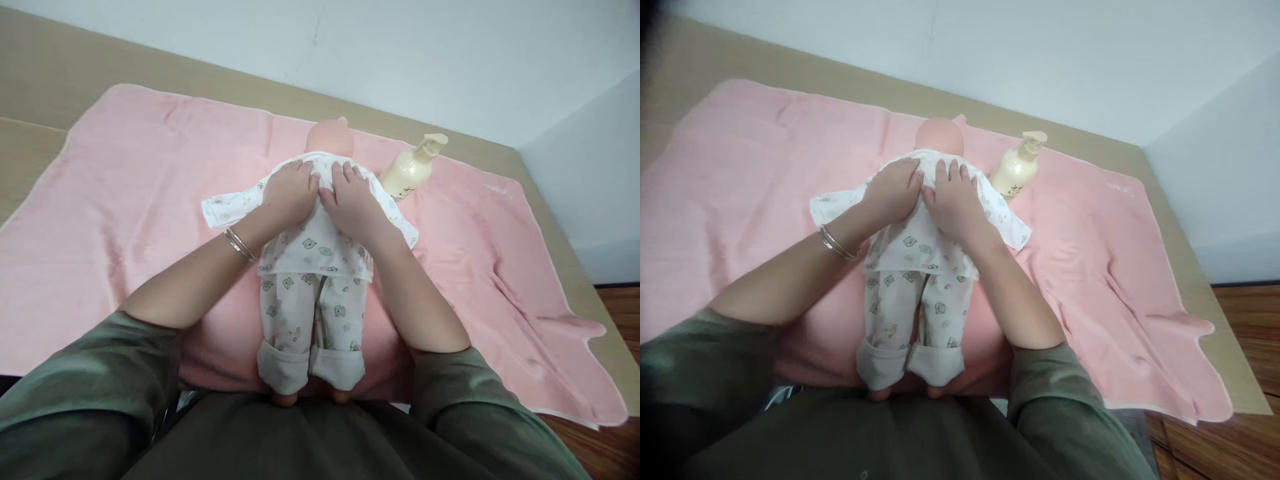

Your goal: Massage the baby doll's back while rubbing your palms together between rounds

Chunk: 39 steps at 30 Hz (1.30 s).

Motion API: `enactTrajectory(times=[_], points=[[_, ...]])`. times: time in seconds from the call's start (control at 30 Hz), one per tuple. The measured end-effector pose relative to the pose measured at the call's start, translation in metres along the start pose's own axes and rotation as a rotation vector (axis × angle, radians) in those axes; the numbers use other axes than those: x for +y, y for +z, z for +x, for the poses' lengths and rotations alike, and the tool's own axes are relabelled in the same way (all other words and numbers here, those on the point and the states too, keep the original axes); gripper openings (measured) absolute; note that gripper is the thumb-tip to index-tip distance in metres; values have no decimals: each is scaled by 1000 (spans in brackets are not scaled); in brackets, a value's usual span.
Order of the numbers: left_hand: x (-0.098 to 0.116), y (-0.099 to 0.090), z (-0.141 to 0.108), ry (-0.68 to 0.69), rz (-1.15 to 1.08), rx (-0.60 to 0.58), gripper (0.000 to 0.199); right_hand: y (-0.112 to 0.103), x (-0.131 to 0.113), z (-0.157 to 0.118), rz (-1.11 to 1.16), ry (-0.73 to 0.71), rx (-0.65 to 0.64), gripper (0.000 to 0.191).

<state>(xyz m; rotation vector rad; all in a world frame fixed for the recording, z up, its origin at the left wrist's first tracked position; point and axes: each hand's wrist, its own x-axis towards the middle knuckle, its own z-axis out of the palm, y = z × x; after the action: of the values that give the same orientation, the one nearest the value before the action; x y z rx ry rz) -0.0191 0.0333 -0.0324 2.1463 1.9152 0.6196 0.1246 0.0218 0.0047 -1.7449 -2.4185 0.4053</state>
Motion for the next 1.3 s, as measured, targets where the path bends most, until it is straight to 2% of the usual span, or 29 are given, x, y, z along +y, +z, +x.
enactTrajectory(times=[0.13,0.23,0.37,0.47,0.57,0.67,0.83,0.93,1.03,1.2,1.3], points=[[-2,3,0,20,23,51,49,2,-5,-2,10,24,0,67],[9,6,-17,78,64,93,51,3,7,9,63,43,33,66],[23,7,-37,170,112,84,55,3,19,19,98,73,51,69],[22,7,-33,193,72,96,50,2,10,9,40,73,32,68],[11,2,-16,235,8,81,44,1,-6,-9,-94,-39,31,61],[-1,-2,-1,191,-33,46,40,2,-13,-24,-165,-125,26,62],[-9,3,7,120,-97,58,42,6,-4,-16,-54,-71,77,61],[-8,10,4,117,-105,98,46,7,2,-1,7,6,74,62],[-6,13,3,118,-98,102,48,6,-2,0,-26,62,70,65],[-1,4,-1,93,-35,57,49,1,-22,-25,-178,-35,97,53],[8,0,-11,92,-11,47,49,0,-18,-22,-168,-59,71,51]])
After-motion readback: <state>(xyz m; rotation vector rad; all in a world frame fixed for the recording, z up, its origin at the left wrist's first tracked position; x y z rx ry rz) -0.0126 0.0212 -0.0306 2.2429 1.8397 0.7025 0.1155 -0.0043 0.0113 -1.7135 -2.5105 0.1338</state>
